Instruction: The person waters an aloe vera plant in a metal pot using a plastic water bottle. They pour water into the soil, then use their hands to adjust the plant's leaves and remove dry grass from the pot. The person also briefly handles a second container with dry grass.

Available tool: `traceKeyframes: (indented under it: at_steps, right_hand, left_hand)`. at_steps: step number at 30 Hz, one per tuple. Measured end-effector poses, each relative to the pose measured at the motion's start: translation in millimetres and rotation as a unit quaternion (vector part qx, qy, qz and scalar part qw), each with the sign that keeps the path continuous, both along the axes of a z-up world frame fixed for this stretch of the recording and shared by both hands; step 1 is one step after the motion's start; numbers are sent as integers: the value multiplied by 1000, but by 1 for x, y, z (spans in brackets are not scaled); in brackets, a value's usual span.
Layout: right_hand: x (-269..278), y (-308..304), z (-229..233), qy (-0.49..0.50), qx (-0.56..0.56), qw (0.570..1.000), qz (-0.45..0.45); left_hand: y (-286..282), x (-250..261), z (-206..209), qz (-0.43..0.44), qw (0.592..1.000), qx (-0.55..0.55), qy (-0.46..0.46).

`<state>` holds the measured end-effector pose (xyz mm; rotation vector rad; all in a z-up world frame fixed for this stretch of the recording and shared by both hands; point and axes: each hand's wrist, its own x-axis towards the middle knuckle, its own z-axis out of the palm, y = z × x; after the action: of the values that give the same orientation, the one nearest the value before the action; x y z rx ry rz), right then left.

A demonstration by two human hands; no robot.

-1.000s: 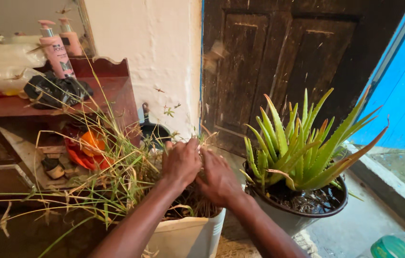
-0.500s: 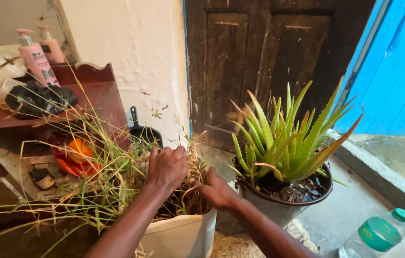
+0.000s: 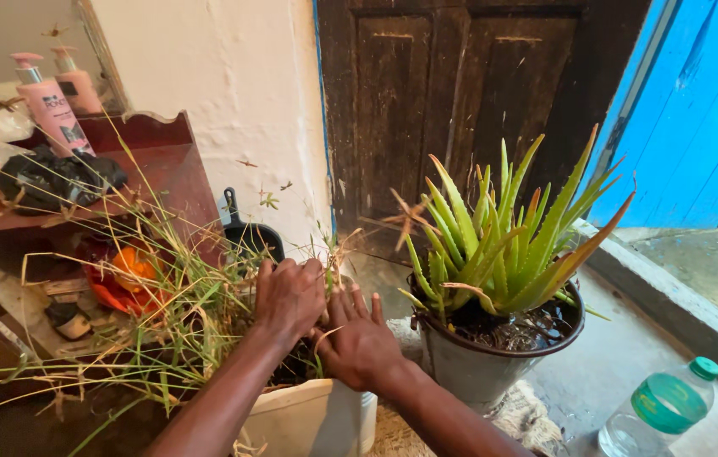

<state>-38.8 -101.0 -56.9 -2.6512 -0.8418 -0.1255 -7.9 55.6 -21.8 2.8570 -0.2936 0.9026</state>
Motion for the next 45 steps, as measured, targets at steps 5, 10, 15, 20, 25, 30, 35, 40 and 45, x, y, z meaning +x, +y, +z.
traceKeyframes:
  at_steps: [5,10,15,20,25,30,35,40,45]
  right_hand:
    - [-9,1,14,50,-35,998,1]
    - [-1,-8,29,55,-33,998,-1]
    - [18,-33,47,116,26,993,2]
    - [14,-37,48,211,60,975,-25]
    - [-4,-23,28,128,19,992,3]
    - [-14,-15,15,61,-72,993,67]
    - [-2,-18,17,61,-14,997,55]
    - [7,-47,45,46,109,993,-11]
    - [6,-48,45,137,26,989,-48]
  left_hand:
    - [1,-1,-2,12,999,37,16]
    - [-2,-4,2,22,997,64,33]
    - [-3,-11,7,7,999,43,28]
    - [-4,-14,11,13,998,60,32]
    - [-4,-15,11,14,996,71,44]
    - [0,-8,3,22,992,77,95]
    - [2,-4,0,16,992,84,92]
    - [3,-9,0,15,992,93,81]
    - [3,-9,1,14,991,95,96]
